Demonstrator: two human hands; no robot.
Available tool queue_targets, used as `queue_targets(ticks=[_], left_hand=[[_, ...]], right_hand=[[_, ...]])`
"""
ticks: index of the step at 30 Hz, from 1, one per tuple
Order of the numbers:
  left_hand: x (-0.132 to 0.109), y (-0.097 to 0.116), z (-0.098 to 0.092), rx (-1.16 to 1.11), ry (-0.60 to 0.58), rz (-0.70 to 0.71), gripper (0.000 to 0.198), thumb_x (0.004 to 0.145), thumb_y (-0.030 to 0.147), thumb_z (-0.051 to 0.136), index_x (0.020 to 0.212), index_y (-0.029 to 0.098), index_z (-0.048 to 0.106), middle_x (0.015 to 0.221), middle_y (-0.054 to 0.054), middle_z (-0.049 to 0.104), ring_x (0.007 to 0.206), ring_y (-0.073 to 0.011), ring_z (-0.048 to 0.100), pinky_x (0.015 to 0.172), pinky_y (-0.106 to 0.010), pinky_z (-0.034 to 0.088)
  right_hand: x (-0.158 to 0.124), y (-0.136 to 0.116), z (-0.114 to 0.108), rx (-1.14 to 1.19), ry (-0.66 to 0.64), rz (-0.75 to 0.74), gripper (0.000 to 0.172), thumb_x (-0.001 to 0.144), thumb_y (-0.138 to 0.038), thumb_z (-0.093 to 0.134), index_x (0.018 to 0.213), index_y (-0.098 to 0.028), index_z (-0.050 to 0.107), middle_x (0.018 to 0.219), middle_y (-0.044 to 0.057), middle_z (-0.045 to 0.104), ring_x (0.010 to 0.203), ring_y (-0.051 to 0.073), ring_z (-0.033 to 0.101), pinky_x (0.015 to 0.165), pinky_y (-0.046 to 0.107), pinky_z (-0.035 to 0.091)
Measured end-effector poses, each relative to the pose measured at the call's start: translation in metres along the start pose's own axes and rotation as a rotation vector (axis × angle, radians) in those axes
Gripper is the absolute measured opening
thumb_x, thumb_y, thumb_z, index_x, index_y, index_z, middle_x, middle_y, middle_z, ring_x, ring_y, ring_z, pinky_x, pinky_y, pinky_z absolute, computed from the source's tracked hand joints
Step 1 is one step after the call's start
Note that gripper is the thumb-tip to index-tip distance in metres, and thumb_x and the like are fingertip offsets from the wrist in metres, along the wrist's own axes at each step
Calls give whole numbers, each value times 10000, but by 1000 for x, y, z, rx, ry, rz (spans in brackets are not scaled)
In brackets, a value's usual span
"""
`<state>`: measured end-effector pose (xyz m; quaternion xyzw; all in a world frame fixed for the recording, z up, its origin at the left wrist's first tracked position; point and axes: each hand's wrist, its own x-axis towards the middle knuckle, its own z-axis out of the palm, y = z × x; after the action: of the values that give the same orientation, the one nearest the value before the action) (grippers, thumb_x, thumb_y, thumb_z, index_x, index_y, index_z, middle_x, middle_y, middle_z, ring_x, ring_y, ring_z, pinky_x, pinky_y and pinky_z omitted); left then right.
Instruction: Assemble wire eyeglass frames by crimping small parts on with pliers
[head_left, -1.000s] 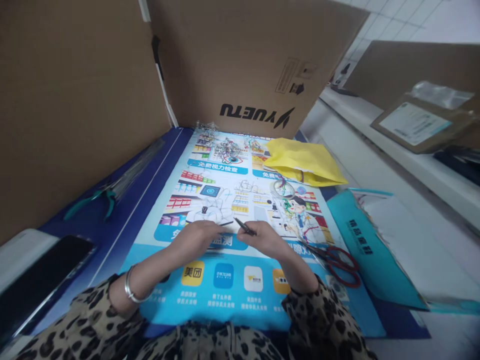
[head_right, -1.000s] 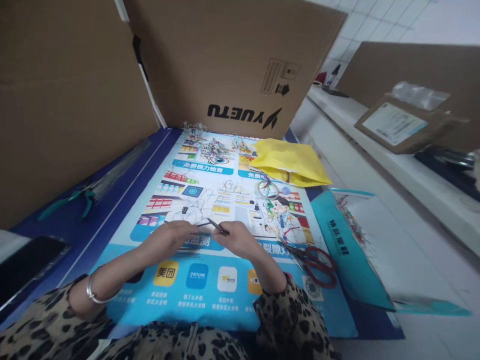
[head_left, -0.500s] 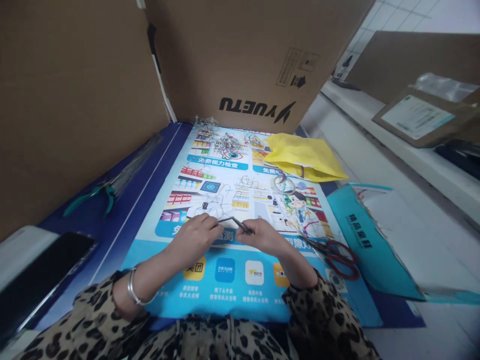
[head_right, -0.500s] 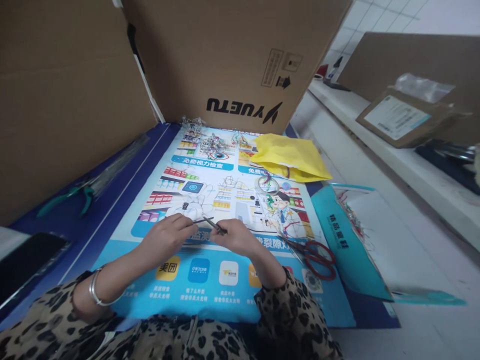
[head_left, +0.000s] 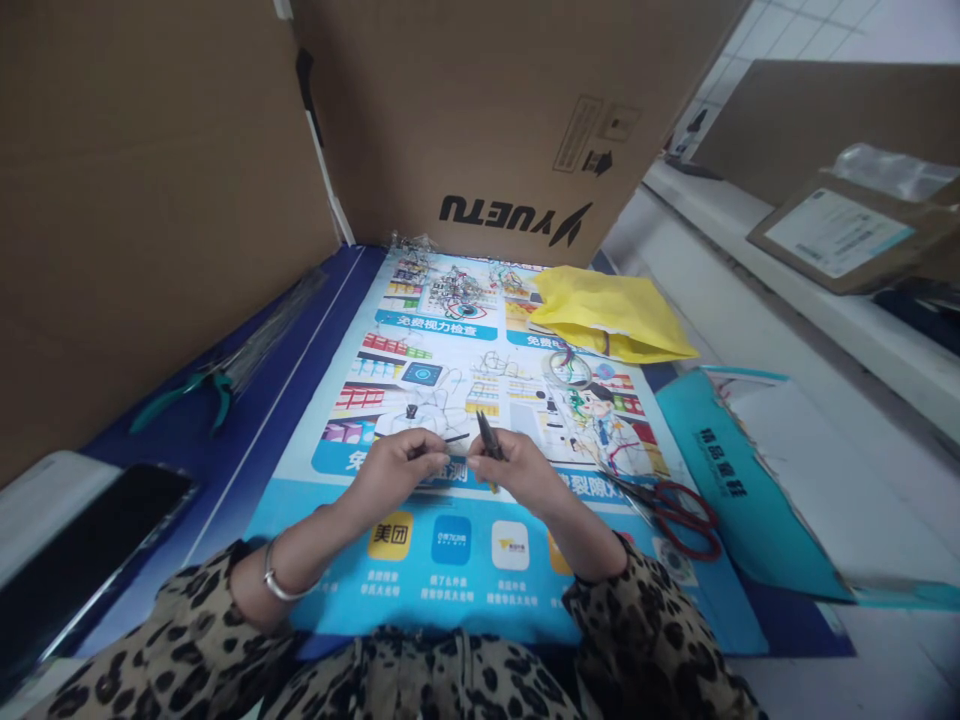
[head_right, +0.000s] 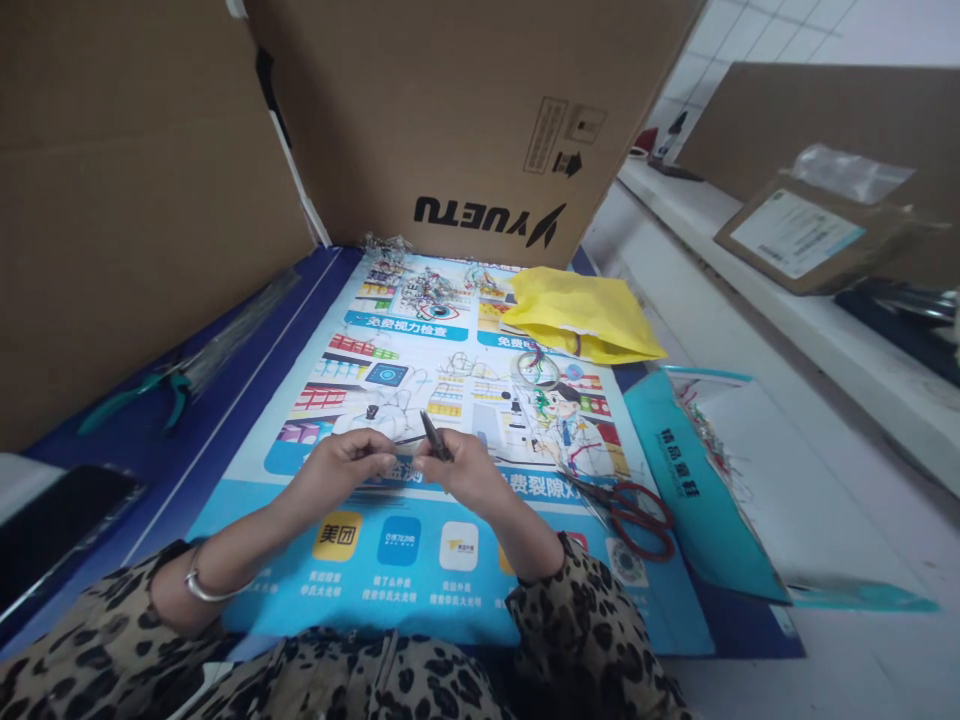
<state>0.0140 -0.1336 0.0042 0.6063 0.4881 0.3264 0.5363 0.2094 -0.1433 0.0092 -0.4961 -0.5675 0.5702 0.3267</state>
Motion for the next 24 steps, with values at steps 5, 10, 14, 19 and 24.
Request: queue_targets(ticks=[5,10,14,19,24], left_hand=[[-3,4,8,-403,-39,-141,186,687,286,677,732,143,567,592,30,581,522,-72,500,555,-206,425],[-2,1,8,-486,-53,-116,202,708,289,678,743,142,544,613,33,580,540,-65,515,561,-196,425],[-2,-1,9,-499,-59,-101,198,724,281,668,737,144,526,621,38,565,547,-65,509,559,-196,423],[-3,-3,11,-495,-71,-102,204,746,285,652,727,147,503,648,34,563,559,-65,504,553,-194,422],[-5,-5,14,-498,-74,-94,211,756,287,646,723,149,490,649,28,571,587,-77,513,554,-197,429]], right_hand=[[2,1,8,164,-2,8,245,691,-370,663,778,-173,546,574,-25,570,532,104,519,480,218,390],[4,2,16,261,34,-45,225,703,-361,660,745,-175,540,573,-25,568,527,100,505,491,231,405],[5,5,21,290,85,-79,215,712,-359,658,733,-177,546,568,-28,559,525,100,503,484,231,407],[6,8,26,303,118,-93,196,730,-347,644,743,-176,550,571,-25,568,528,104,513,478,230,410],[6,8,28,325,173,-90,210,711,-355,655,749,-184,540,558,-36,561,519,101,511,468,223,405]])
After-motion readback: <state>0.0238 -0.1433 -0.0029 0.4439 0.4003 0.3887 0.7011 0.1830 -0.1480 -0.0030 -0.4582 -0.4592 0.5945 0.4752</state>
